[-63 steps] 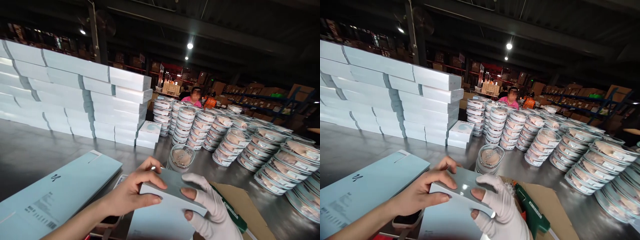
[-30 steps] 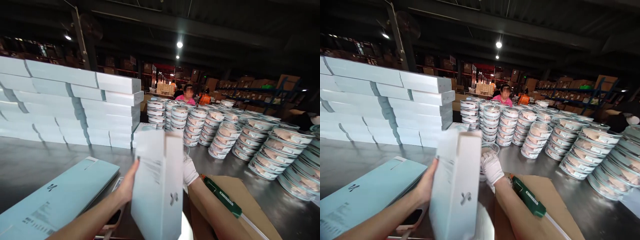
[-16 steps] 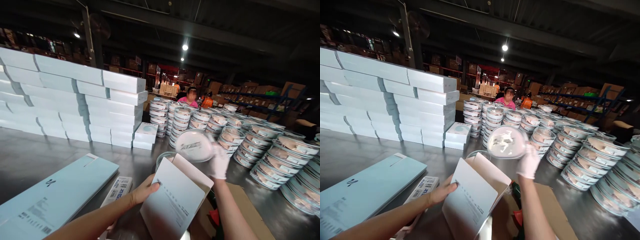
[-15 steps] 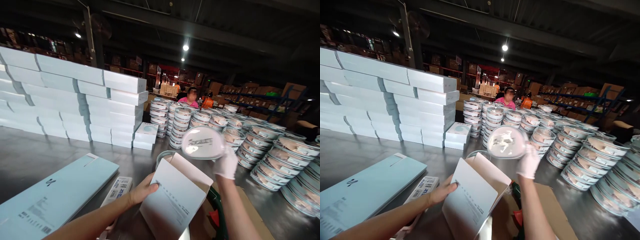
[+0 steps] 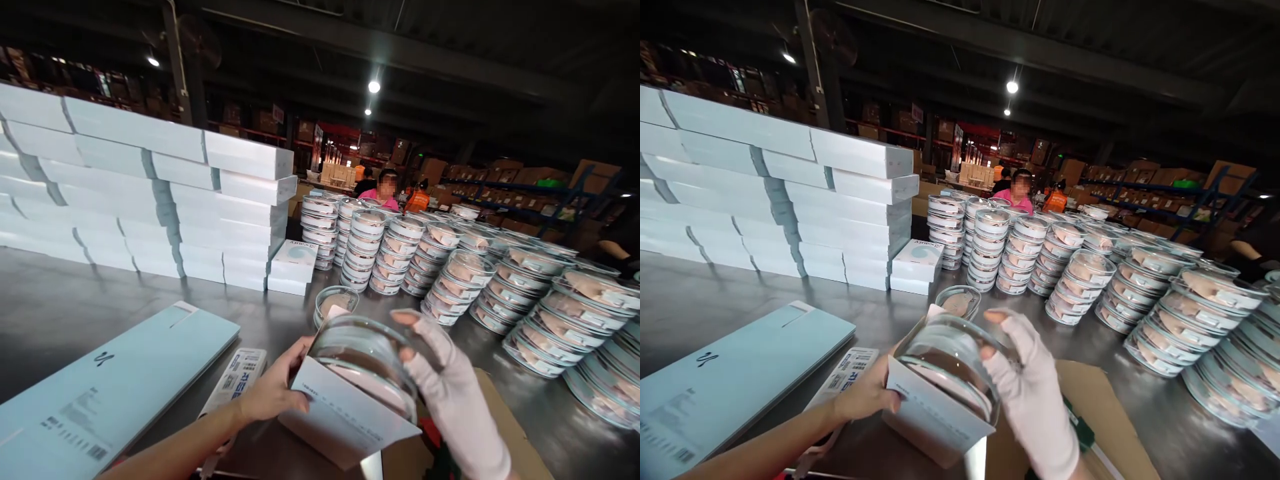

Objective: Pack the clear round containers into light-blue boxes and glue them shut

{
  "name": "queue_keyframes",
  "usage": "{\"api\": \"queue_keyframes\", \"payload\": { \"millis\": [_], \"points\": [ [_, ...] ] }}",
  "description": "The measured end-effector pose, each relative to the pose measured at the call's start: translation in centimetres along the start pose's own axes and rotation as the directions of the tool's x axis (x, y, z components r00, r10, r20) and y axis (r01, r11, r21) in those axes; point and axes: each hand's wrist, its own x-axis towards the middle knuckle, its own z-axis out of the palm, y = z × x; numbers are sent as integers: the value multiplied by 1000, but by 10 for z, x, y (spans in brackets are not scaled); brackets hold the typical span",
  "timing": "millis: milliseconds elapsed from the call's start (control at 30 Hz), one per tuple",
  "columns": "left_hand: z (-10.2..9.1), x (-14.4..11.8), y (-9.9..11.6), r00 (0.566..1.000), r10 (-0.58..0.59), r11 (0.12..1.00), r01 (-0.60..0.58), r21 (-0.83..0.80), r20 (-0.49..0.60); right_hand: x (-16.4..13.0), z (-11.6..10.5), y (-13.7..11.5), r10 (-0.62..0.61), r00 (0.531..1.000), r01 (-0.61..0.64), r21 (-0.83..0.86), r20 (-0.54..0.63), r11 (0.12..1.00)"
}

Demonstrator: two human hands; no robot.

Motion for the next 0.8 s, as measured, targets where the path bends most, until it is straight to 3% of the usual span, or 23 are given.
{"api": "queue_keyframes", "payload": {
  "millis": [67,133,200,267,367,467,533,633,700,767,800],
  "points": [
    [1,-10,-4,999,-16,1000,16,-1,-30,-28,7,23,-48,991,45,-27,-123,999],
    [1,-20,-5,998,-30,1000,30,-4,-63,-52,14,49,20,981,-8,63,-191,998],
    [0,-26,-2,995,7,1000,-6,12,-101,-71,23,71,117,990,-102,170,-78,980],
    [1,-29,4,988,112,989,-101,105,-110,-83,36,83,111,994,-112,180,16,977],
    [10,-27,12,968,229,945,-196,261,-100,-90,61,81,112,991,-99,154,-75,983],
    [22,-24,12,958,209,948,-150,279,-195,-88,85,65,254,941,-221,163,-223,962],
    [28,-23,11,939,195,956,-118,267,-284,-86,92,56,256,933,-216,175,-252,961],
    [27,-20,18,944,121,959,-31,280,-308,-86,71,61,190,965,-164,146,-181,976],
    [20,-18,30,977,24,941,50,334,-213,-89,33,78,150,975,-169,-108,-165,980],
    [9,-14,41,995,-47,916,78,394,-86,-95,-16,98,150,963,-245,-493,-225,835],
    [3,-13,44,998,-49,909,58,413,-34,-99,-39,108,270,936,-351,-624,-225,698]
  ]
}}
